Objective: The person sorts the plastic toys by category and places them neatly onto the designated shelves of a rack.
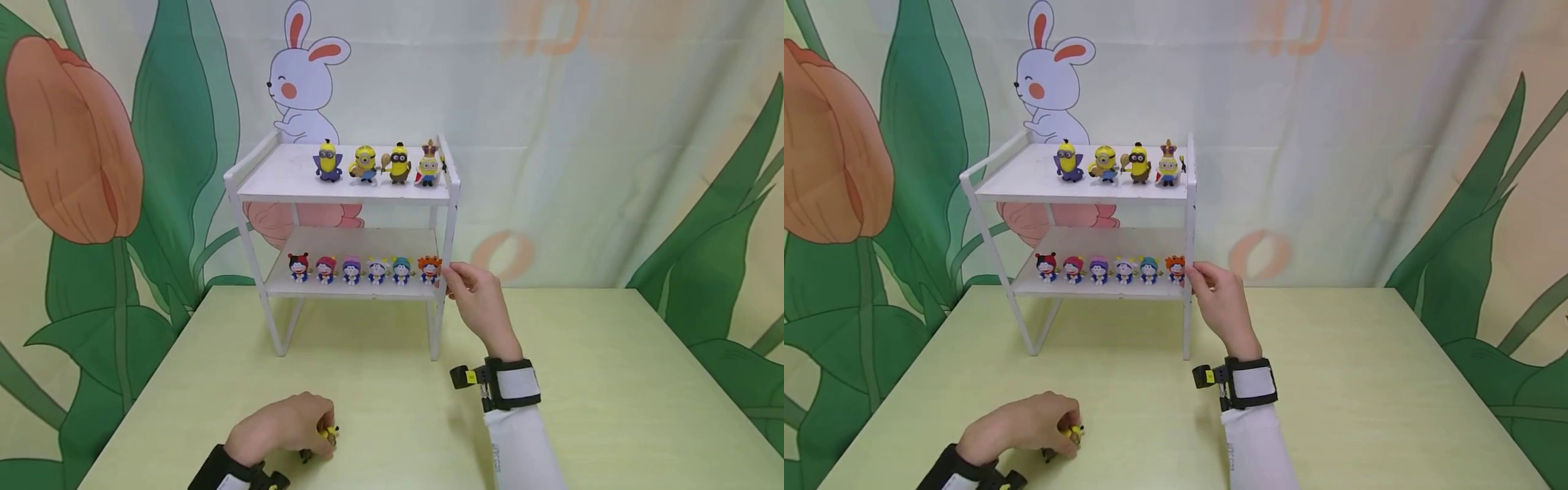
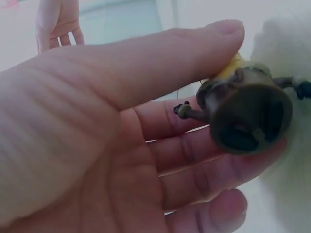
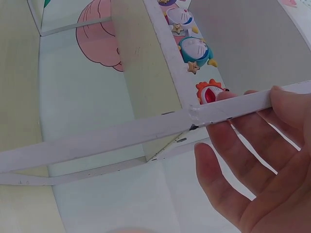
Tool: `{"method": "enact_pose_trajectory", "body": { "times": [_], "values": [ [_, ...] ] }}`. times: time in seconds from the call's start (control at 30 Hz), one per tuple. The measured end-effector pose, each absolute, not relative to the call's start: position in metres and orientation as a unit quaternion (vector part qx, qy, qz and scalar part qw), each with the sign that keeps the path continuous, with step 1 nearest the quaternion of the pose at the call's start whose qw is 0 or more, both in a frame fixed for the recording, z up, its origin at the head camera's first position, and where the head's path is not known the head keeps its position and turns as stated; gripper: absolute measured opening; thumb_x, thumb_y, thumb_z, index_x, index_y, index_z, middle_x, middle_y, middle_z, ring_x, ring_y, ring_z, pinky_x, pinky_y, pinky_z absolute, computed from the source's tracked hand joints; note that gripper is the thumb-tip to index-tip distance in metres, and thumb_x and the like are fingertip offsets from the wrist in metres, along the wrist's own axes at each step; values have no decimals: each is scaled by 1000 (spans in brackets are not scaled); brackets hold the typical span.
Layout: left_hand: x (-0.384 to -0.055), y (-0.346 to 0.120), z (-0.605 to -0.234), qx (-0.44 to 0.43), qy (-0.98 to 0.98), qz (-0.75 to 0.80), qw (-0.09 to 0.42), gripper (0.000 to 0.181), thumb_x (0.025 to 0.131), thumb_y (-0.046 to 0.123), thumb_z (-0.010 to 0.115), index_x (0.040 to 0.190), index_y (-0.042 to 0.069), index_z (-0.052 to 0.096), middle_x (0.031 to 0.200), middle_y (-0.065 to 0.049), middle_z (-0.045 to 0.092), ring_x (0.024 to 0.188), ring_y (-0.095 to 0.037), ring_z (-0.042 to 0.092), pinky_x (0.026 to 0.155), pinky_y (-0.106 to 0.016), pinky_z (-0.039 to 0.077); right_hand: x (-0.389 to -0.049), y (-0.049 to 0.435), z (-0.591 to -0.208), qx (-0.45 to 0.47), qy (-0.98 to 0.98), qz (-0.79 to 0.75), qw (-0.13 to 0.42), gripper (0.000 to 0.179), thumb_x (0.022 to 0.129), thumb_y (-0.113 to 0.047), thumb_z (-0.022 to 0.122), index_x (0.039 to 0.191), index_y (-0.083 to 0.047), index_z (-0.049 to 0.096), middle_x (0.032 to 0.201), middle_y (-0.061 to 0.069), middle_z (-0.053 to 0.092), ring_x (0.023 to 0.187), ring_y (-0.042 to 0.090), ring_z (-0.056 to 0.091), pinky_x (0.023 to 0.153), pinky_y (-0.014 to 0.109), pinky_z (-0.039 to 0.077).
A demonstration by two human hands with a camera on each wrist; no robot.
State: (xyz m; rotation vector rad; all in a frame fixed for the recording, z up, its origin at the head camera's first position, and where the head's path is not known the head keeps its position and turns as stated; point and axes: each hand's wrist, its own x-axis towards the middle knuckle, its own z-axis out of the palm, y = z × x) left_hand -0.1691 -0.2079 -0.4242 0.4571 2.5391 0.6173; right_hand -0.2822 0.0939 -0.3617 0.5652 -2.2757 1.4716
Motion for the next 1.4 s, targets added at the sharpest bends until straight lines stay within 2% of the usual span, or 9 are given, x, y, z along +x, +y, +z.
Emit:
{"method": "enact_pose_trajectory", "body": {
  "times": [0.2,0.4,0.9,1.13,1.4],
  "values": [
    [-169,-211,-420,187,925,242,225,24,82,17,80,92,10,59,81,0,54,76,-19,48,68,-38,42,-282,95,-361,201,-811,516,187,28,101,-25,57,107,-1,71,89,8,70,78,28,62,72,38,55],
    [-169,-211,-419,214,917,255,219,20,86,19,76,95,11,59,80,1,53,74,-18,48,66,-35,40,-281,97,-362,203,-812,514,187,28,101,-24,56,108,-1,71,90,8,71,79,31,63,72,37,55],
    [-174,-220,-405,237,912,287,173,19,88,18,74,97,12,59,77,4,55,72,-14,50,63,-30,40,-281,95,-361,200,-811,519,182,30,101,-26,57,108,-2,72,90,8,71,79,32,62,72,38,55],
    [-178,-226,-393,262,911,294,121,17,88,14,72,95,11,57,75,5,54,69,-12,49,61,-28,40,-283,96,-363,201,-799,536,184,31,101,-26,56,108,0,71,91,11,70,79,35,62,73,48,55],
    [-179,-232,-379,261,915,289,105,17,88,13,71,98,11,57,80,5,56,72,-14,51,64,-29,44,-286,93,-366,208,-791,546,182,31,101,-26,56,108,0,71,91,12,71,78,32,64,75,52,55]
  ]
}}
